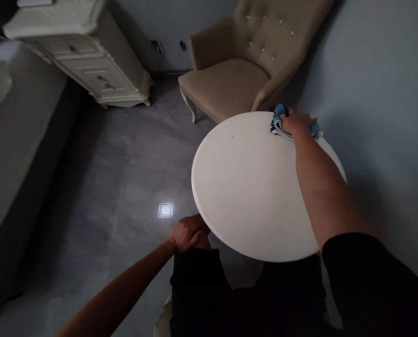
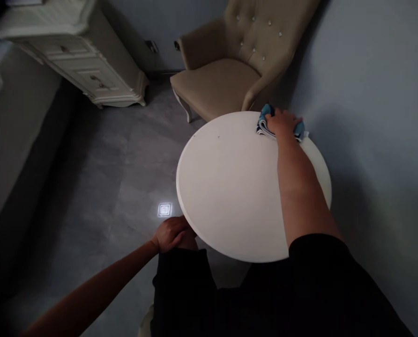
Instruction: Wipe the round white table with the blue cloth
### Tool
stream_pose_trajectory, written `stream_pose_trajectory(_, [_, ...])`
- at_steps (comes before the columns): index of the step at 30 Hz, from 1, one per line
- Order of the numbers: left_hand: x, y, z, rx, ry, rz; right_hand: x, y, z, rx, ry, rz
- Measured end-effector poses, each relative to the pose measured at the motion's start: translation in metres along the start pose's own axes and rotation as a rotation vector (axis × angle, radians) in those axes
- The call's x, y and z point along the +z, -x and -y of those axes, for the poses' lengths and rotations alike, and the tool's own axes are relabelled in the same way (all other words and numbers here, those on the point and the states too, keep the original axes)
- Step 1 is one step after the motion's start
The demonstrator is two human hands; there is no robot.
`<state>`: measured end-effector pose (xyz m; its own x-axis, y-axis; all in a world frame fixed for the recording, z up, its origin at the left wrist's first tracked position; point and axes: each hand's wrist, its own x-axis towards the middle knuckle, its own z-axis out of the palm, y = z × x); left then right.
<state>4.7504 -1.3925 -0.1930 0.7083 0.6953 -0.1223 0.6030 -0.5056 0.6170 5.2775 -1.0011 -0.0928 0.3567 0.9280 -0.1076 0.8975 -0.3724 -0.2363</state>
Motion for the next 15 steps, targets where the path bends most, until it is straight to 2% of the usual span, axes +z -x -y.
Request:
stream_pose_trajectory(3, [0.000,0.007,0.006,0.004,0.003,-0.032,0.020,-0.004,0.070,-0.187,-0.011,0.005])
stream_pose_trajectory(7, [0.002,0.017,0.013,0.003,-0.019,-0.078,0.045,0.019,0.158,-0.428,0.011,0.055])
stream_pose_trajectory(11, [0.005,0.023,0.016,-0.006,-0.030,-0.082,0.068,0.066,0.225,-0.568,0.009,0.084])
stream_pose_trajectory(15, [0.007,0.025,0.013,-0.042,-0.046,-0.055,0.087,0.138,0.264,-0.739,-0.061,0.110])
